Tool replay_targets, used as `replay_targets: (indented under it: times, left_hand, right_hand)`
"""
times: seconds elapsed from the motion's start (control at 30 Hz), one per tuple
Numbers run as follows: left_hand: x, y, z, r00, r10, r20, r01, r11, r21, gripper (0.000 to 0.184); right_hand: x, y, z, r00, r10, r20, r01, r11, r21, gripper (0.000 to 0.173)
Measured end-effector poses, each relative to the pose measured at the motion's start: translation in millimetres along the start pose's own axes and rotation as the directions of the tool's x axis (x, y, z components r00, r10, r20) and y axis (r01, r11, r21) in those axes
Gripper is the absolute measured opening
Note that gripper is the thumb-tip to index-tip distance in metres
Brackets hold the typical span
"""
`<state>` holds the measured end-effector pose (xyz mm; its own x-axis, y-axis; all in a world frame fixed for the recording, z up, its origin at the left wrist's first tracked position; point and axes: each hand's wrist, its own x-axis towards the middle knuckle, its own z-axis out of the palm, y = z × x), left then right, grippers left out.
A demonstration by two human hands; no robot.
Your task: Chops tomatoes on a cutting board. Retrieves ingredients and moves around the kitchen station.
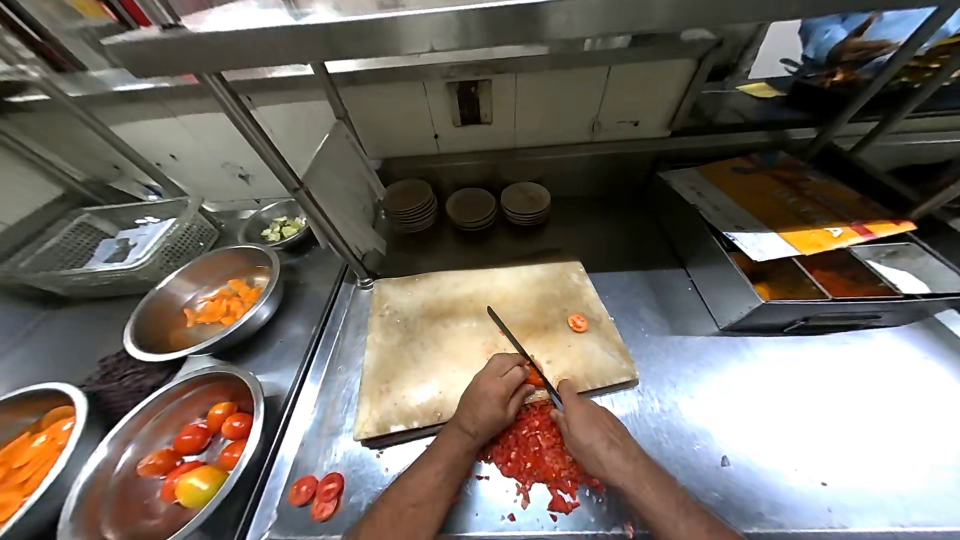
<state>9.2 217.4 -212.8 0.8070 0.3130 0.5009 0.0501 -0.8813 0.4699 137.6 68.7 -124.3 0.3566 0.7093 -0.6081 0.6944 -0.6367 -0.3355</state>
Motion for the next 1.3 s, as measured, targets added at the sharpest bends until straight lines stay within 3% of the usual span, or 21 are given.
replay_targets:
  times: [0.13,0.27,0.57,0.77,1.03,1.13,1.3]
  left_hand:
    - [-1,1,0,1.0,-0.024,-0.008,0.024,1.0,0.013,0.024]
    - [-1,1,1,1.0,-0.013,-0.011,0.013,1.0,0.023,0.023]
    - [0,-2,0,1.0,-0.012,0.005,0.012,1.0,-0.003,0.022]
    - [-1,-3,1,1.0,-0.021,0.01,0.021,1.0,-0.02,0.023]
    - [-3,-3,1,0.996,-0.051,-0.078,0.047,0.998,-0.052,0.018]
    - [-4,-4,1,0.997,-0.048,-0.064,0.045,0.998,-0.048,0.02]
    - [-3,-4,1,0.997,-0.046,-0.063,0.043,0.998,-0.048,0.019]
  right_hand:
    - [-36,44,37,0.999,0.046,0.027,-0.049,0.994,0.094,0.046]
    - [-48,76,40,0.998,0.053,0.043,-0.062,0.969,0.239,0.048]
    - [-56,41,14,0.999,0.017,0.043,-0.019,0.999,0.044,0.042]
    - [-4,2,7,1.0,-0.005,0.021,0.005,1.0,-0.005,0.043]
    - [-51,82,49,0.998,0.027,0.051,-0.038,0.974,0.225,0.049]
    - [-50,74,34,0.999,0.008,0.033,-0.016,0.971,0.237,0.045]
    - [-66,50,16,0.999,-0.008,0.05,0.005,0.997,0.072,0.047]
